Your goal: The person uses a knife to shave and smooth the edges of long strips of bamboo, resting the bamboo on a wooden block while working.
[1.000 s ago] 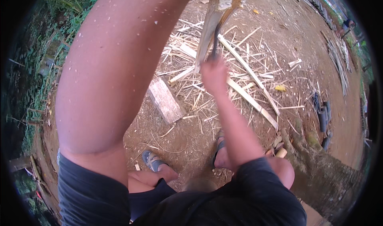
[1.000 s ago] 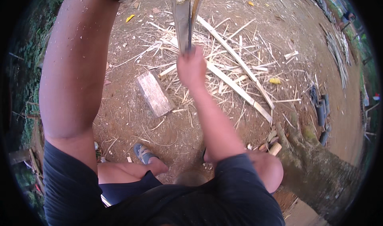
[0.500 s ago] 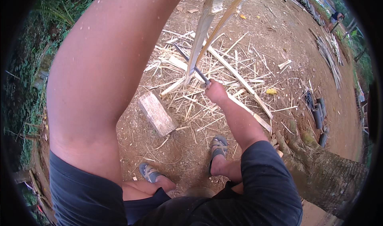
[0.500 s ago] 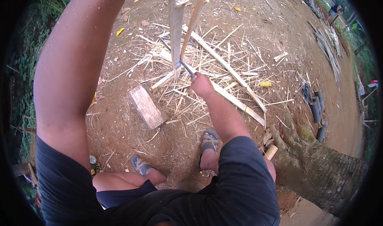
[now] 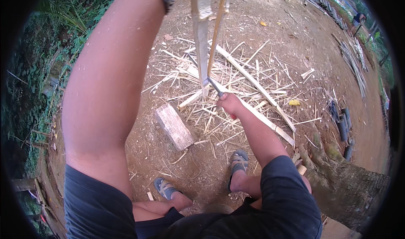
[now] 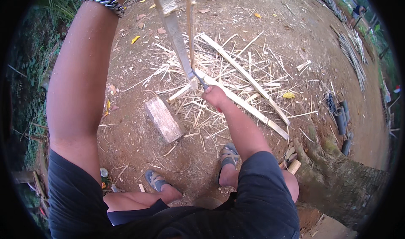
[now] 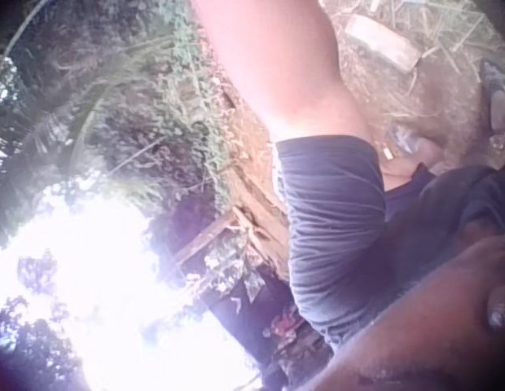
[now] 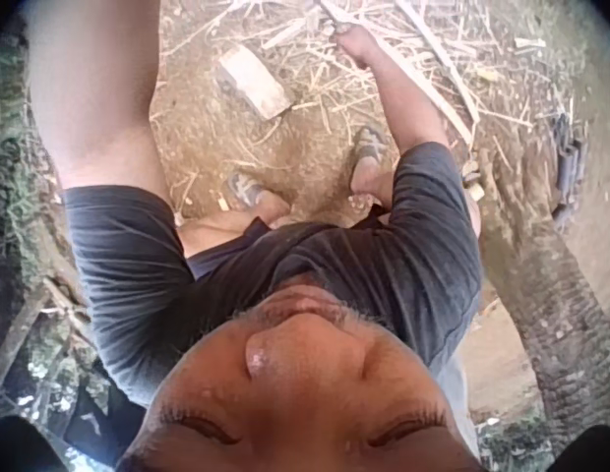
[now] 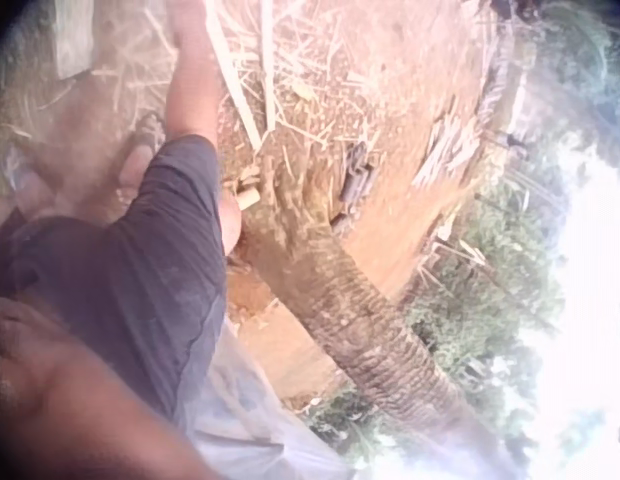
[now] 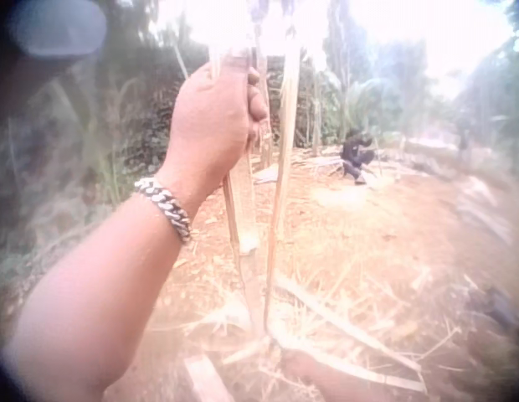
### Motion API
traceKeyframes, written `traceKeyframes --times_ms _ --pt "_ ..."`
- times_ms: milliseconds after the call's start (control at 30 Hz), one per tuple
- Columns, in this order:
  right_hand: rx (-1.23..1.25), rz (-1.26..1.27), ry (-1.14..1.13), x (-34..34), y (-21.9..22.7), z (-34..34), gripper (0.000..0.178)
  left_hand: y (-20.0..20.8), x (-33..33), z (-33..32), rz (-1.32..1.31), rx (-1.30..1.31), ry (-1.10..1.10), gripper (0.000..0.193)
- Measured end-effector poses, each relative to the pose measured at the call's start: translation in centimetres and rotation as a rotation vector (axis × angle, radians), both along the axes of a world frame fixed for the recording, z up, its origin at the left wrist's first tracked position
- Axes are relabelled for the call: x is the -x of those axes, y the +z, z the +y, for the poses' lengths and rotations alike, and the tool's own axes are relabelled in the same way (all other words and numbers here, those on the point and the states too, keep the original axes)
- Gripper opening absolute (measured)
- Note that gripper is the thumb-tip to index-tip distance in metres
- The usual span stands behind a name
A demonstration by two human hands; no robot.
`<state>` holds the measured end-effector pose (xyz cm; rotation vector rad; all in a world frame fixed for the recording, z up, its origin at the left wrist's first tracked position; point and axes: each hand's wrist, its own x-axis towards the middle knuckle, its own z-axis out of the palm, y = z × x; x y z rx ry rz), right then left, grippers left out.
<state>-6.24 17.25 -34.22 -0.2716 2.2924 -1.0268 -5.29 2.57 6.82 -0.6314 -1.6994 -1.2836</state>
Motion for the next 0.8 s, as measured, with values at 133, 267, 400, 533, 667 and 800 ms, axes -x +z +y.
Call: traceKeyframes --times_ms 133,267,400,533,667,800 --pt "0.633 -0.565 -0.211 -0.3 -2.7 -0.4 0.027 0.0 -0.3 -1.6 0.018 -0.109 -0.227 0.037" --pt "0.693 -0.611 -0.257 -3.1 -3.0 -3.9 0.027 0.2 0.0 -1.6 -0.020 -0.124 -0.232 0.036" --pt "0.588 -0.321 -0.357 -3.5 -4.5 -3.3 0.011 -0.2 -0.6 2.6 0.024 0.064 -0.188 0.042" --pt "0.353 -0.157 -0.420 -2.8 -6.3 -0.9 0.027 1.6 -4.1 8.0 -0.239 0.218 -0.001 0.047" --pt "0.144 0.028 -0.359 -2.7 -4.8 0.3 0.039 -0.4 -2.1 9.1 0.056 0.211 -0.100 0.049" --pt "0.037 0.086 -0.270 -1.7 -3.5 2.1 0.026 -1.3 -1.4 12.3 0.207 0.142 0.100 0.046"
